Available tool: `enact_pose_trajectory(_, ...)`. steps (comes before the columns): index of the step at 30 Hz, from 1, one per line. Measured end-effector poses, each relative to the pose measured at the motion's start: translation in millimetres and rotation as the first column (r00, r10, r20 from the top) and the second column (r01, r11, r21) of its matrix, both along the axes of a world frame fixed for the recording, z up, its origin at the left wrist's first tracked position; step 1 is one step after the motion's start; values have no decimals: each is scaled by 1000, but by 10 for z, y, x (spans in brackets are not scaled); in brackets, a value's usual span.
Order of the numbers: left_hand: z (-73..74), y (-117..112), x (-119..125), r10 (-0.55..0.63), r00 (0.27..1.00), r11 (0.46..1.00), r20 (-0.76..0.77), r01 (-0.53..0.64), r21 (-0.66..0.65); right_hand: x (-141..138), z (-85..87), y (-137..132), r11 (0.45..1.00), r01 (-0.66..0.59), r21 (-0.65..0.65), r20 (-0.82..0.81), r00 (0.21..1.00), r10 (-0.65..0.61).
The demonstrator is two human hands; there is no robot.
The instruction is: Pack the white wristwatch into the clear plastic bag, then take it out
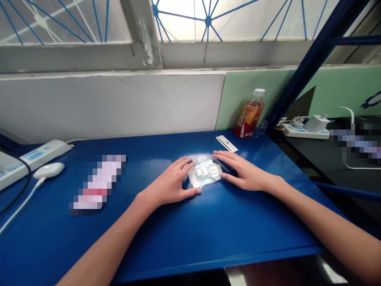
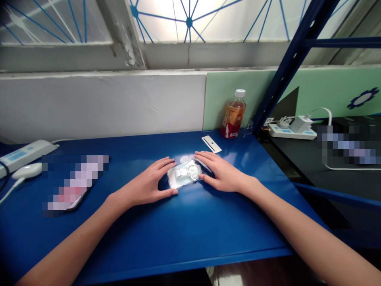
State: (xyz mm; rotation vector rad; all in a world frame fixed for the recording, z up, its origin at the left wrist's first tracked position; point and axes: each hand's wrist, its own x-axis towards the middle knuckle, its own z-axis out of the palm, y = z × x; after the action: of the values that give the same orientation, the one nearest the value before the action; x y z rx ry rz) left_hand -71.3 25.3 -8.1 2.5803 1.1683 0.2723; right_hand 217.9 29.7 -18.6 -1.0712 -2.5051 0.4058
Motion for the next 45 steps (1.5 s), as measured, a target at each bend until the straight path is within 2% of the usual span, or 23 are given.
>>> enact_pose_trajectory(3,1,5,-15,-2,1000,1000,-6,2,-6,-2,12,-7,998,-37,-49,25,999,38)
enact_pose_trajectory(15,-6,51,-73,33,998,999,-46,-34,-36,36,59,24,997,18,-81,17,1000,-16)
enact_pose_trajectory(32,-32,76,-108,32,998,997,-49,-36,-73,81,8,92,970,52,-236,-12,998,-57)
enact_pose_trajectory(37,-42,82,-115,45,999,996,-17,-46,-81,93,-4,101,972,50,-230,-19,998,-56)
enact_pose_trajectory(45,4,61,-81,47,996,996,-74,-52,-68,106,-25,96,985,51,-163,24,999,-47)
